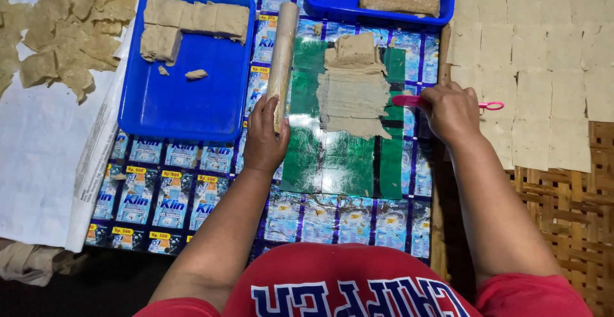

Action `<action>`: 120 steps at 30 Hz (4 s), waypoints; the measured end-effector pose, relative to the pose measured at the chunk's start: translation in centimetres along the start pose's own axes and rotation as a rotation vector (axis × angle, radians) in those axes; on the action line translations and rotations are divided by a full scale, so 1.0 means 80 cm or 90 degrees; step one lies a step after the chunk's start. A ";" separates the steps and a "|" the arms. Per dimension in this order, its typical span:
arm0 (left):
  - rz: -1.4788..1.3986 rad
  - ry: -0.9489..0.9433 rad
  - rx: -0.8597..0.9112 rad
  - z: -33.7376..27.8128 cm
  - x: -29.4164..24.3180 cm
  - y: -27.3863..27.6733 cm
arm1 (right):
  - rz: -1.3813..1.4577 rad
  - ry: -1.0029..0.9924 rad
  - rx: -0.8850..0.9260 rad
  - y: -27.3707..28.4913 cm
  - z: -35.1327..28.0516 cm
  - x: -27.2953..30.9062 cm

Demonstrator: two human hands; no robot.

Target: Rolling out and cutting pieces of dough on a workspace using a rolling pin and a scraper.

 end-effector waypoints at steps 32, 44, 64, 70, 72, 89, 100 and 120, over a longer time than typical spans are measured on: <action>-0.003 -0.005 -0.010 0.001 0.002 -0.002 | 0.022 0.196 0.036 -0.027 0.080 0.079; -0.005 0.004 -0.009 0.004 0.002 0.001 | 0.095 0.234 0.022 -0.049 0.100 0.140; -0.065 -0.017 -0.014 0.001 0.008 0.005 | 0.229 -0.306 0.018 -0.062 -0.116 0.130; -0.071 -0.015 -0.012 -0.001 0.011 0.007 | 0.171 -0.294 0.043 -0.064 -0.108 0.138; -0.076 -0.020 -0.017 0.000 0.013 0.005 | 0.174 -0.295 0.052 -0.061 -0.102 0.142; -0.066 -0.002 -0.001 0.002 0.014 0.003 | 0.081 -0.304 0.058 -0.095 -0.016 0.132; -0.074 0.004 0.015 0.004 0.010 0.010 | 0.258 -0.234 -0.007 -0.085 -0.060 0.226; -0.069 -0.016 -0.016 0.003 0.014 0.010 | 0.192 -0.266 0.088 -0.093 -0.013 0.266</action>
Point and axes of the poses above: each hand's wrist, its own z-axis towards the middle knuckle, its own y-axis out of the back of the hand, x = y × z, the point moved 1 cm from there along z, towards the middle knuckle, and after that the axes turned 7 degrees about -y, right-handed, at the moved point
